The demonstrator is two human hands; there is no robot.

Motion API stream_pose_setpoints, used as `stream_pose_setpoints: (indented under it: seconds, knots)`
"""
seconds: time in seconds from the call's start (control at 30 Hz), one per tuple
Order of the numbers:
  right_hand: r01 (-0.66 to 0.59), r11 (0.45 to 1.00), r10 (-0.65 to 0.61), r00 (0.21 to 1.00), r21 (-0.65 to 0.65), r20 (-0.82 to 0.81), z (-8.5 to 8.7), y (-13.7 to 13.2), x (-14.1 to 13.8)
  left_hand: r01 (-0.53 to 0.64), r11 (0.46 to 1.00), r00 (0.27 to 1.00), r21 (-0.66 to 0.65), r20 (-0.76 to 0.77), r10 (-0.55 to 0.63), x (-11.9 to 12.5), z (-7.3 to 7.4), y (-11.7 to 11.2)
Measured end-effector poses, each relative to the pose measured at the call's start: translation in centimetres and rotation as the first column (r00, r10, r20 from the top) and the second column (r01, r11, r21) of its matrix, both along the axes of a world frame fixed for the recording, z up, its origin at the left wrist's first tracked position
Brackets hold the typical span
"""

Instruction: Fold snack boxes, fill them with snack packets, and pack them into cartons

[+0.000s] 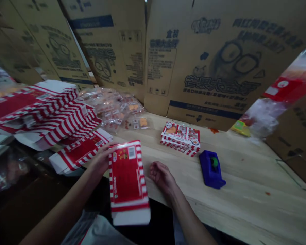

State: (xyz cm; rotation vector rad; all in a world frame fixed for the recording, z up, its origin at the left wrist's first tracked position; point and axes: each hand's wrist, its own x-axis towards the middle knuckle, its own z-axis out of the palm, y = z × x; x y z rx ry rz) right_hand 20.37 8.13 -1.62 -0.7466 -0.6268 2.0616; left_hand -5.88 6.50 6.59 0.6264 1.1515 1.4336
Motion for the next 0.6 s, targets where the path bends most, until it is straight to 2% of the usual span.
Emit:
stream_pose_setpoints:
  seconds: [0.07, 0.1, 0.13, 0.17, 0.2, 0.27, 0.33, 0.4, 0.47, 0.53, 0.6]
  knots:
    - [0.059, 0.998, -0.062, 0.994, 0.036, 0.093, 0.1, 3.0, -0.5, -0.317, 0.948, 0.947, -0.013, -0.049, 0.316, -2.4, -2.9, -1.4]
    - [0.079, 0.995, -0.087, 0.986, 0.060, 0.144, 0.2, 4.5, -1.1, -0.406, 0.914, 0.903, 0.014, -0.150, 0.404, -3.4, -4.4, -2.3]
    - [0.091, 0.992, -0.105, 0.977, 0.083, 0.186, 0.3, 6.0, -1.8, -0.432, 0.899, 0.843, 0.072, -0.322, 0.431, -4.2, -5.9, -3.3]
    - [0.094, 0.991, -0.114, 0.970, 0.099, 0.215, 0.3, 7.5, -2.8, -0.415, 0.898, 0.741, 0.143, -0.520, 0.425, -4.9, -7.2, -4.2]
    - [0.091, 0.990, -0.114, 0.966, 0.109, 0.232, 0.4, 8.9, -3.9, -0.359, 0.910, 0.594, 0.207, -0.702, 0.394, -5.5, -8.2, -5.0]
    - [0.084, 0.989, -0.111, 0.963, 0.120, 0.245, 0.2, 12.0, -6.6, -0.155, 0.950, 0.266, 0.270, -0.915, 0.303, -6.2, -9.3, -5.9]
    - [0.082, 0.985, -0.120, 0.957, 0.152, 0.265, 0.0, 15.2, -9.4, 0.080, 0.977, -0.023, 0.200, -0.979, 0.202, -6.7, -9.3, -5.7]
    - [0.082, 0.975, -0.144, 0.942, 0.209, 0.302, -0.3, 18.4, -12.1, 0.270, 0.962, -0.228, 0.038, -0.968, 0.102, -6.8, -8.6, -4.4]
    - [0.077, 0.955, -0.181, 0.916, 0.285, 0.359, -0.6, 21.3, -14.4, 0.420, 0.898, -0.337, -0.135, -0.941, 0.016, -6.6, -7.6, -2.4]
    - [0.056, 0.924, -0.227, 0.877, 0.379, 0.423, -0.9, 23.4, -16.2, 0.542, 0.786, -0.383, -0.298, -0.920, -0.085, -5.9, -6.6, -0.2]
    - [-0.004, 0.870, -0.269, 0.835, 0.493, 0.481, -1.2, 24.5, -17.3, 0.620, 0.666, -0.401, -0.414, -0.897, -0.185, -4.5, -6.1, 1.7]
